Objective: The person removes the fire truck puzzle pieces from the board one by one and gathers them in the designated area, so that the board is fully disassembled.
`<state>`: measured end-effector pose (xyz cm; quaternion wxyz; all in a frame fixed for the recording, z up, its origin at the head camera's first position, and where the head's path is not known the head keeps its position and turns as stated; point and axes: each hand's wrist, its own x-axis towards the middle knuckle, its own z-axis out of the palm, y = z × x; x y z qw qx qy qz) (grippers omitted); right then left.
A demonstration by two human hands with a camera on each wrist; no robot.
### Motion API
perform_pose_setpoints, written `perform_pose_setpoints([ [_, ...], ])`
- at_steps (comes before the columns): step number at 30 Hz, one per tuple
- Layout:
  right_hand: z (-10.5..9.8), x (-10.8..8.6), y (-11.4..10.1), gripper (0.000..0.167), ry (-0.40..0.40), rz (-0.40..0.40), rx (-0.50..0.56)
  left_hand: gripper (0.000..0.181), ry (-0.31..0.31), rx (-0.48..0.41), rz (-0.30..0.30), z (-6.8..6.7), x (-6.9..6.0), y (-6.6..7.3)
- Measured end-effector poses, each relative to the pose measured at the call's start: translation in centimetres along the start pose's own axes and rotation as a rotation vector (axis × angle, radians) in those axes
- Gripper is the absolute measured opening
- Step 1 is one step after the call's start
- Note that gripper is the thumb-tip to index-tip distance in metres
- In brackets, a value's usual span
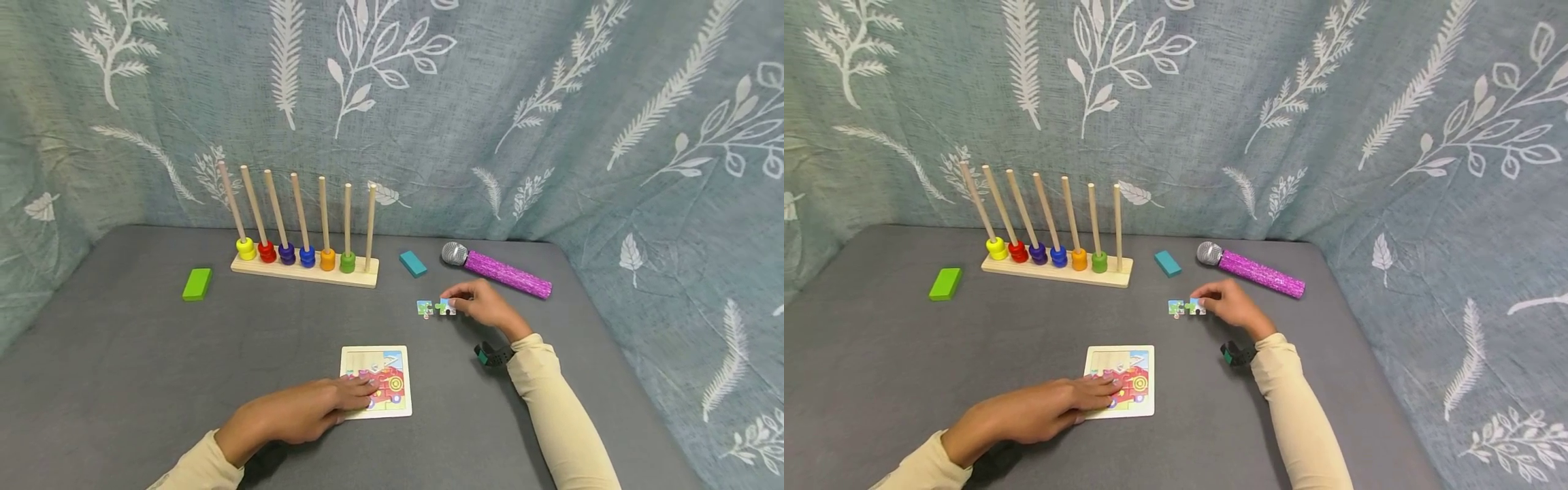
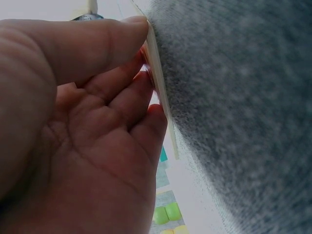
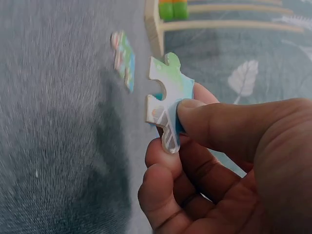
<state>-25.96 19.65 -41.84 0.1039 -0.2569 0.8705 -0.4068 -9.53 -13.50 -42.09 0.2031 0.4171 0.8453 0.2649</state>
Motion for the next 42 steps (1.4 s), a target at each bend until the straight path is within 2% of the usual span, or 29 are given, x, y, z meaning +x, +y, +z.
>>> perform_pose_setpoints([
  [4,-0.3,0.1,0.7,0.017,0.007,0.041,0.005,0.044,0.000,0.017,0.024,0.0,0.1,0.0],
  [10,-0.4,0.7,0.7,0.017,0.003,0.060,-0.028,0.044,0.005,0.015,0.010,0.1,0.1,-0.1],
  [17,0.4,1.3,1.3,0.016,-0.006,0.002,-0.148,0.044,0.010,0.010,0.009,0.1,0.0,0.0],
  [24,0.7,1.5,1.5,0.014,0.025,-0.050,-0.203,0.044,0.012,0.003,0.008,0.0,-0.1,0.1],
  [33,0.9,1.3,1.3,0.013,0.063,-0.043,-0.233,0.045,0.000,-0.015,-0.006,0.0,0.1,0.1],
  [42,1.1,1.4,1.0,0.015,0.075,0.007,-0.248,0.044,-0.003,-0.013,-0.015,0.0,0.1,0.1],
])
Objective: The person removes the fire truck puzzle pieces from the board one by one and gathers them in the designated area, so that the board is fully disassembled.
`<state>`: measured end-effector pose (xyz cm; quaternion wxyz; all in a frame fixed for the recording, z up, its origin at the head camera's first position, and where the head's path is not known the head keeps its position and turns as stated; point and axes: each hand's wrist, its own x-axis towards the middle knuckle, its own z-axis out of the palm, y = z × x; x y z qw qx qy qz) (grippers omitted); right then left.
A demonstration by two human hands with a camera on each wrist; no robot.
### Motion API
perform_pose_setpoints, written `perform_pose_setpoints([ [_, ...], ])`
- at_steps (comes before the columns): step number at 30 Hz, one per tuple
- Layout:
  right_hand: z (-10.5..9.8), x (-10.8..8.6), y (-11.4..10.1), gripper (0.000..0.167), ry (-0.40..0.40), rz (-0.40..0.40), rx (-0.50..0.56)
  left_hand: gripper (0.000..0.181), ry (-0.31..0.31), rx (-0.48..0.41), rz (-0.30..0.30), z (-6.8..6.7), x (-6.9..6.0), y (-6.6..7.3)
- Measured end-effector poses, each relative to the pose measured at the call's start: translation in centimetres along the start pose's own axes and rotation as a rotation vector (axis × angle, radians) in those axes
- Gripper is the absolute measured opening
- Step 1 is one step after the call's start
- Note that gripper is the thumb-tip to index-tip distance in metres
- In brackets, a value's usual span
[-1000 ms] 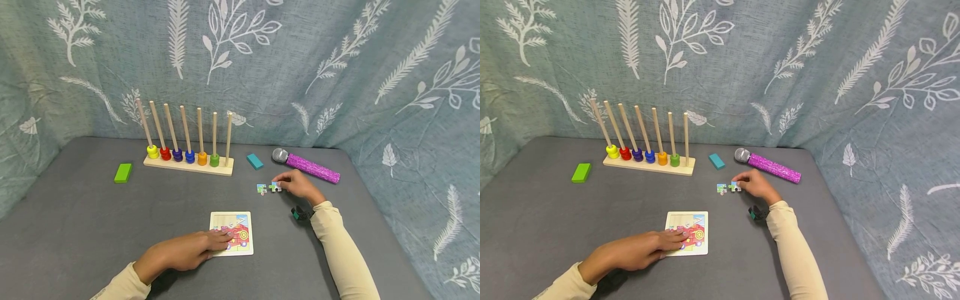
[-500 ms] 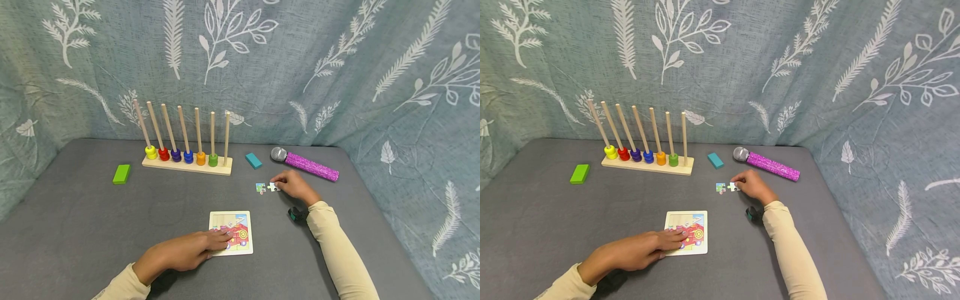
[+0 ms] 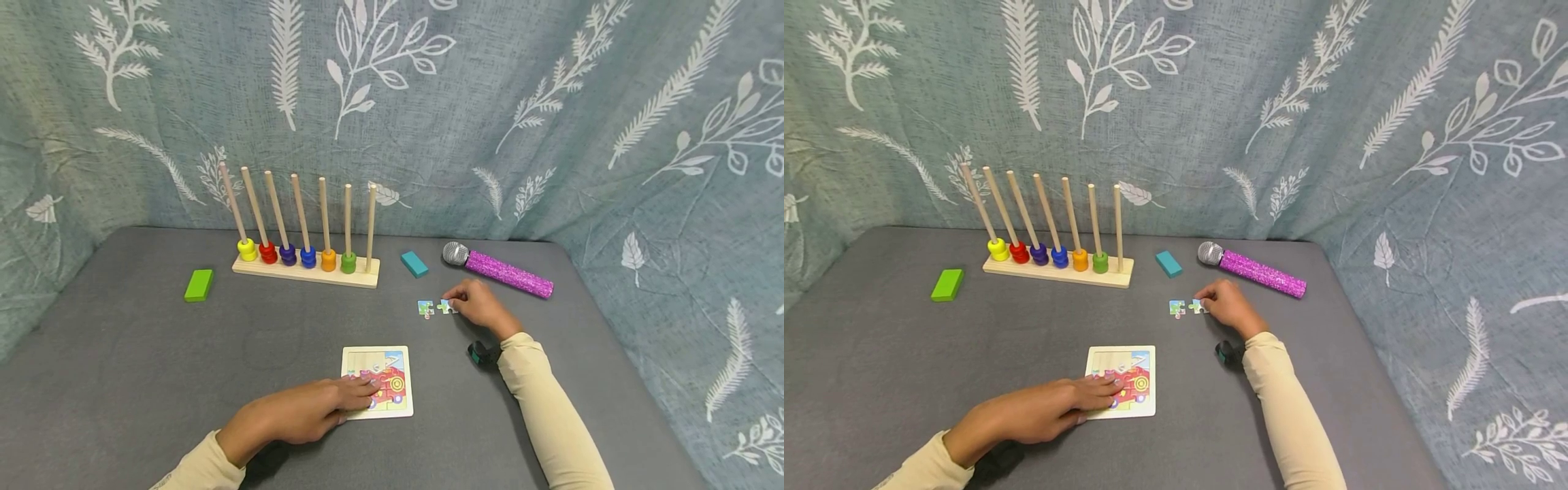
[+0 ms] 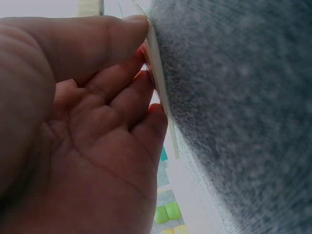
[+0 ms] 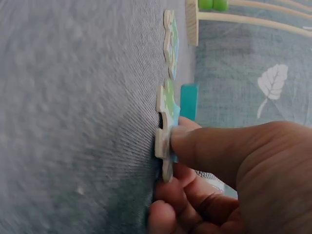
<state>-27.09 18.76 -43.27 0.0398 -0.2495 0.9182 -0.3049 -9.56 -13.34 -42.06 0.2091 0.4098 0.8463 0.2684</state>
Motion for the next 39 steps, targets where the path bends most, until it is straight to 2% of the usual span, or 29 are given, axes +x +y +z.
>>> perform_pose_setpoints([
  [5,0.1,0.0,-0.1,0.014,0.004,0.018,-0.009,0.044,0.003,0.004,0.003,0.0,-0.1,0.0],
  [12,0.3,-0.1,0.2,0.014,0.026,-0.014,-0.001,0.045,0.003,-0.007,0.000,0.0,0.0,0.0],
  [21,0.2,-0.7,0.0,0.018,0.046,0.046,0.064,0.044,-0.006,-0.012,-0.010,0.0,0.0,0.1],
  [30,0.1,-1.2,-1.5,0.017,0.056,-0.012,0.058,0.045,-0.013,-0.013,-0.014,0.0,-0.1,0.1],
  [33,0.3,-1.4,-2.1,0.016,0.034,-0.044,0.055,0.046,-0.015,-0.014,-0.013,0.0,-0.1,0.0],
  [39,0.8,-1.9,-3.2,0.015,-0.075,-0.112,0.098,0.045,-0.018,-0.013,-0.014,0.0,0.0,-0.1],
])
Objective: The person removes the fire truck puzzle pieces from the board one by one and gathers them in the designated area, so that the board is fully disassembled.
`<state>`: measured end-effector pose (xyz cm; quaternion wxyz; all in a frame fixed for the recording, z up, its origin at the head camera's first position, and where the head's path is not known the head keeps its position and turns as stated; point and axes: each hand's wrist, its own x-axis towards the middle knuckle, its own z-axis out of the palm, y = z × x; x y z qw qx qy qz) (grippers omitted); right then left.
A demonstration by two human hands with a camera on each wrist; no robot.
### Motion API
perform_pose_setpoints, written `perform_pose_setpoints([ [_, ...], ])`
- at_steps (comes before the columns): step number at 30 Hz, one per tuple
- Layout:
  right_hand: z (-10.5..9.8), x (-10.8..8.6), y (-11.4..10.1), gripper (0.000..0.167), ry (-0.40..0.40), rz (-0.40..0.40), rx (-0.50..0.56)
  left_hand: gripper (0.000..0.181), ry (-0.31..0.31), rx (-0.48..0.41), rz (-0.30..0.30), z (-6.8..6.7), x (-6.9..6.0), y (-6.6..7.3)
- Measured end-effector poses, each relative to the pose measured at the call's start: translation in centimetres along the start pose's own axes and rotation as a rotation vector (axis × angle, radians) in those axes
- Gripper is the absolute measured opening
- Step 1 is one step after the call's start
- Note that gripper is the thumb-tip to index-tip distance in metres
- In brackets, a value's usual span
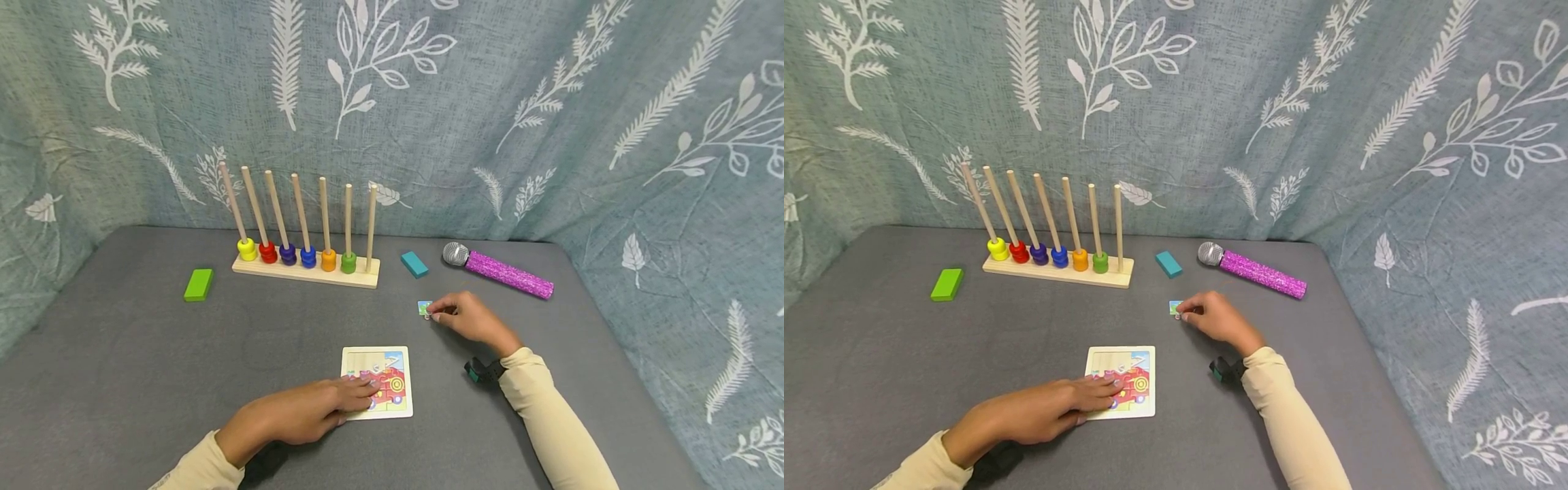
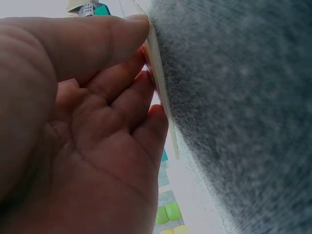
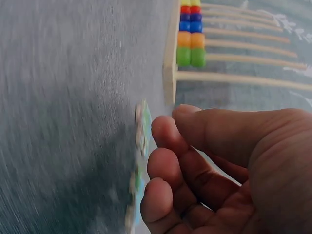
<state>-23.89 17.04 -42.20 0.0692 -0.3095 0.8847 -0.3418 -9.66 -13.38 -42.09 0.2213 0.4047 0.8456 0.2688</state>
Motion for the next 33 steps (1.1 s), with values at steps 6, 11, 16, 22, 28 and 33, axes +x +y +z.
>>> perform_pose_setpoints([
  [6,0.7,-0.1,-0.5,0.015,-0.055,-0.020,0.048,0.044,-0.001,0.007,0.003,0.1,0.1,0.0],
  [11,1.4,0.0,-1.3,0.014,-0.079,-0.036,0.096,0.044,0.003,0.006,0.007,0.1,0.0,0.0],
  [16,2.0,0.0,-2.5,0.015,-0.130,-0.052,0.157,0.044,0.007,0.007,0.004,0.0,0.0,0.0],
  [22,2.6,0.1,-3.7,0.014,-0.181,-0.080,0.152,0.043,0.011,0.018,0.013,0.0,0.0,0.0],
  [28,3.2,0.0,-4.7,0.015,-0.248,-0.131,0.126,0.043,0.017,0.020,0.019,0.0,0.0,-0.1],
  [33,3.4,0.0,-4.9,0.015,-0.276,-0.166,0.116,0.043,0.013,0.021,0.016,-0.1,-0.1,-0.1],
])
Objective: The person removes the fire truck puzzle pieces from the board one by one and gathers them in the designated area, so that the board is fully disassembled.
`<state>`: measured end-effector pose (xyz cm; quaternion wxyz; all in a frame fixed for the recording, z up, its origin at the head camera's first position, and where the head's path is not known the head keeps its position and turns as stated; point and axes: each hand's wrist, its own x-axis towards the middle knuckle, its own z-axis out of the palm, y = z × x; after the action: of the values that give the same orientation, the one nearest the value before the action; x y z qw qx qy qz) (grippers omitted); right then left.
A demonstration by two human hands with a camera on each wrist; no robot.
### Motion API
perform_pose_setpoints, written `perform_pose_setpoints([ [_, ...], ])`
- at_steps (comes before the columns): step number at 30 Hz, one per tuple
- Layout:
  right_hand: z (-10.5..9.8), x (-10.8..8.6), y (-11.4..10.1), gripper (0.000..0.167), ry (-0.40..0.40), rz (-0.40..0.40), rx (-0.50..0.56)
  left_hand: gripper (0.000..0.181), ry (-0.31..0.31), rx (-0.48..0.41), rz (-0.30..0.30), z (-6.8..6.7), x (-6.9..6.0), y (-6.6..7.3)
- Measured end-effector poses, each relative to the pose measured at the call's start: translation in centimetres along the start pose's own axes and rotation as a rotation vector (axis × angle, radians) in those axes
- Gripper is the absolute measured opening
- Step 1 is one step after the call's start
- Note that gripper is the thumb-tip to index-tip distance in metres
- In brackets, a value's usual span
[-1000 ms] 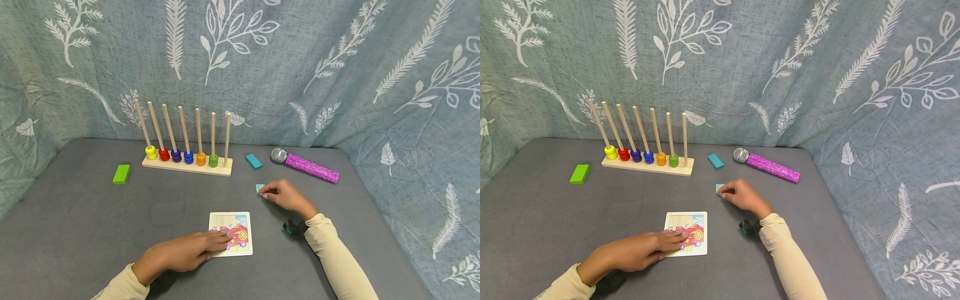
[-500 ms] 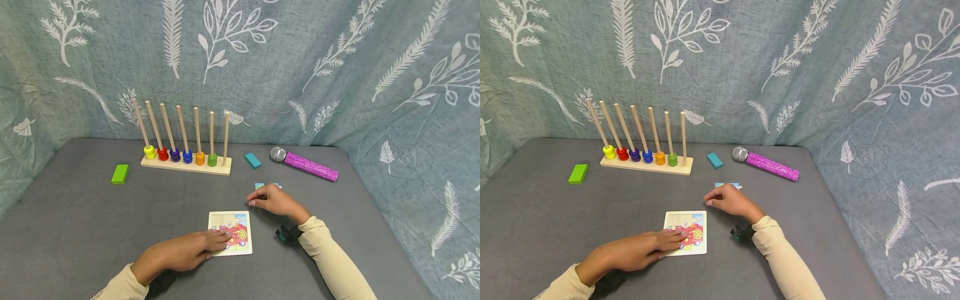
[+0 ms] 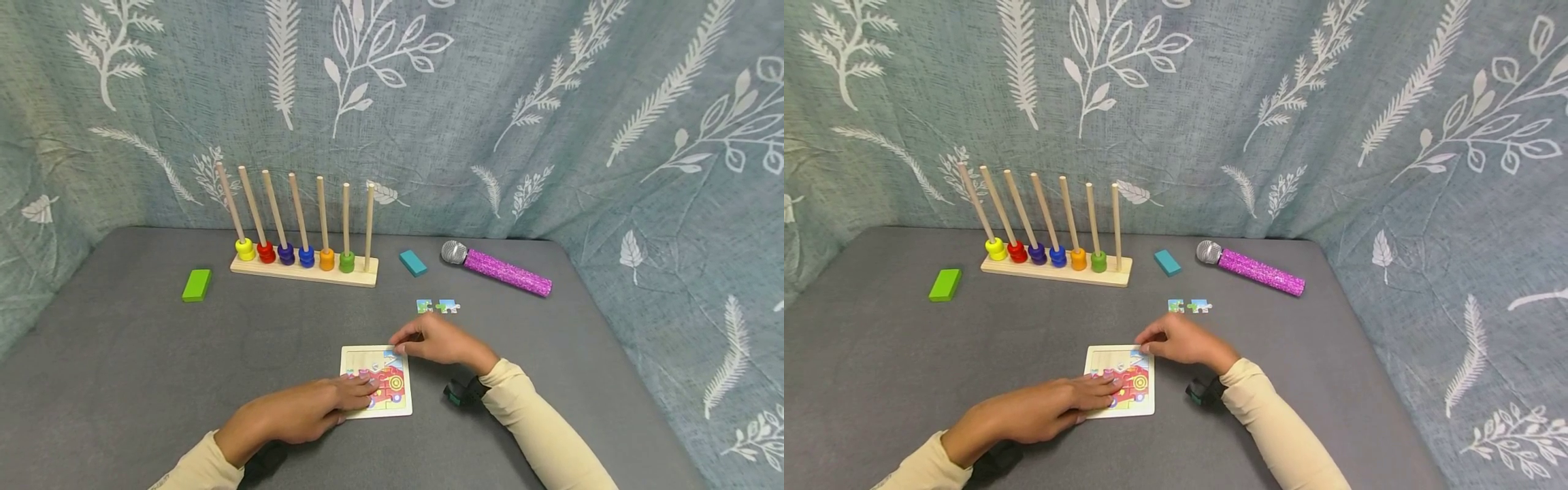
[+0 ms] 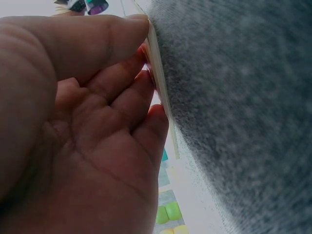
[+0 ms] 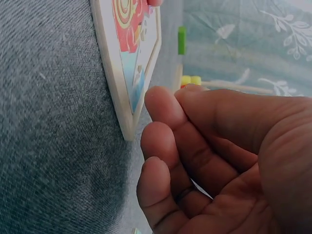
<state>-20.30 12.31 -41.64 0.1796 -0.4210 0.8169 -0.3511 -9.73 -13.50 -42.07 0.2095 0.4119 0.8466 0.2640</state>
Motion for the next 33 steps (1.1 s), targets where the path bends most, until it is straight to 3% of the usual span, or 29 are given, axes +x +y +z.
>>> perform_pose_setpoints([
  [15,0.7,0.4,-0.6,0.018,-0.092,-0.034,0.099,0.045,0.005,0.001,-0.006,0.0,-0.1,0.0],
  [28,0.8,0.7,-1.1,0.023,-0.123,-0.006,0.072,0.044,0.011,-0.001,0.004,0.2,0.0,-0.2],
  [33,0.7,0.8,-1.2,0.021,-0.128,-0.003,-0.022,0.045,0.005,0.001,0.000,0.1,0.0,-0.1],
])
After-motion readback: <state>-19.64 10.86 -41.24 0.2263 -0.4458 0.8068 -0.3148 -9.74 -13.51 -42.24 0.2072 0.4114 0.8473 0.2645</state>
